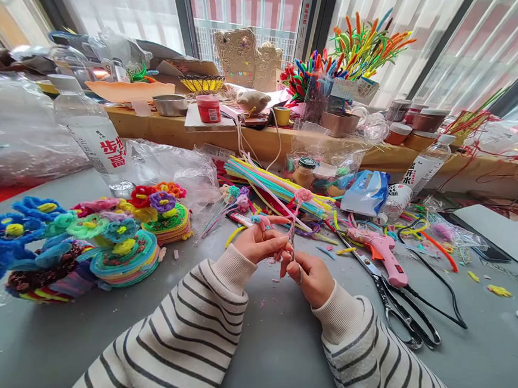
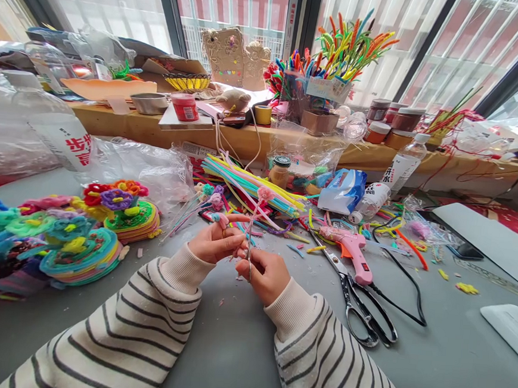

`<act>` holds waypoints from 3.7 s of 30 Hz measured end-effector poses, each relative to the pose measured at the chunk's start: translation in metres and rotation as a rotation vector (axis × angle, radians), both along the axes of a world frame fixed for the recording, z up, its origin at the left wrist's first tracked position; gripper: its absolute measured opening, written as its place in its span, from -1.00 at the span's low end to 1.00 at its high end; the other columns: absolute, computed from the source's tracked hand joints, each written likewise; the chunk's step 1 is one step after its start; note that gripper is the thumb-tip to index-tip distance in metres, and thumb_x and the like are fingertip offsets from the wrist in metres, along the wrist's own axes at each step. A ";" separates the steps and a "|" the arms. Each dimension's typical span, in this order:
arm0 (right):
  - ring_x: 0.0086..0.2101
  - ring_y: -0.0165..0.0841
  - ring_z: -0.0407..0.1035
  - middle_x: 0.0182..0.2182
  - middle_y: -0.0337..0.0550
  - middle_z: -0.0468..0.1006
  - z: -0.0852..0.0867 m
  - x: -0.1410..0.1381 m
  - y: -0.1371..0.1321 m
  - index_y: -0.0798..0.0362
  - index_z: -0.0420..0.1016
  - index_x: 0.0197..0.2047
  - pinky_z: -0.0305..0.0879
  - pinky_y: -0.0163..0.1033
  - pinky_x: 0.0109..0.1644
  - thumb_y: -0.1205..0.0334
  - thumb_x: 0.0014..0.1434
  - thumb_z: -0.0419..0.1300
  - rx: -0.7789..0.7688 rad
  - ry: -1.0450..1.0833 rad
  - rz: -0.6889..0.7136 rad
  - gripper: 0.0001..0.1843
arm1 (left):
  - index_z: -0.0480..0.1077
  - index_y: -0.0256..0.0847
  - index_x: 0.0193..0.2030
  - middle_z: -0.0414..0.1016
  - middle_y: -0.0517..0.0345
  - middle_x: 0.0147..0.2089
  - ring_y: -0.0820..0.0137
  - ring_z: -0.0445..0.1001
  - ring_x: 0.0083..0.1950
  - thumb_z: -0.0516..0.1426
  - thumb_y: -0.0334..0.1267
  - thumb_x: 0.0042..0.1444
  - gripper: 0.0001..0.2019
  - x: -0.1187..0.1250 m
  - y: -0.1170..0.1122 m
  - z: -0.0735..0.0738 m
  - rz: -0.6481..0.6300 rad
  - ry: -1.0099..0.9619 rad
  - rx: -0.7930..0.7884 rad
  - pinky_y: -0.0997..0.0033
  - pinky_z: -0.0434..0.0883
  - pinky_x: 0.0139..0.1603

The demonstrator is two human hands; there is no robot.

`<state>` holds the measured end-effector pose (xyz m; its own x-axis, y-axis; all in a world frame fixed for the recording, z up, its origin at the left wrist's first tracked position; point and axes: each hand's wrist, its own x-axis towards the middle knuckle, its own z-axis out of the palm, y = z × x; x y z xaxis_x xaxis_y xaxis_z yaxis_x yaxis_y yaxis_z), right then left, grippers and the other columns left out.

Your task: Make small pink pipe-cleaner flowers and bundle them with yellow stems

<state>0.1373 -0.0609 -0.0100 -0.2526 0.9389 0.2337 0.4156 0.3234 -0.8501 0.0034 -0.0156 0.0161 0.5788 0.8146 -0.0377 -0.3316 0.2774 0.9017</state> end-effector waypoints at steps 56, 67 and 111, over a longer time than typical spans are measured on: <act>-0.57 -0.45 0.12 -0.62 -0.21 0.26 -0.003 0.000 0.001 0.13 0.28 -0.53 0.05 -0.34 -0.49 -0.37 -0.11 -0.28 -0.062 0.077 0.036 -0.29 | 0.15 -0.29 -0.19 0.37 0.36 -0.68 0.54 0.33 -0.60 0.22 -0.35 -0.29 -0.53 0.000 0.003 -0.001 0.068 0.067 0.119 0.45 0.20 -0.42; -0.58 -0.44 0.17 -0.66 -0.19 0.31 -0.001 0.003 0.000 0.12 0.33 -0.64 0.08 -0.36 -0.47 -0.32 -0.06 -0.22 -0.021 -0.005 -0.075 -0.32 | 0.18 -0.28 -0.19 0.38 0.32 -0.66 0.56 0.30 -0.62 0.24 -0.29 -0.33 -0.50 0.001 0.002 0.000 0.042 0.108 0.051 0.54 0.18 -0.57; -0.60 -0.48 0.09 -0.68 -0.25 0.22 0.001 -0.001 -0.001 0.13 0.28 -0.60 0.04 -0.39 -0.55 -0.34 -0.07 -0.28 -0.026 -0.065 -0.047 -0.31 | 0.19 -0.27 -0.54 0.27 0.28 -0.65 0.60 0.22 -0.63 0.16 -0.18 -0.21 -0.76 0.002 0.002 -0.003 0.014 0.119 0.090 0.56 0.15 -0.60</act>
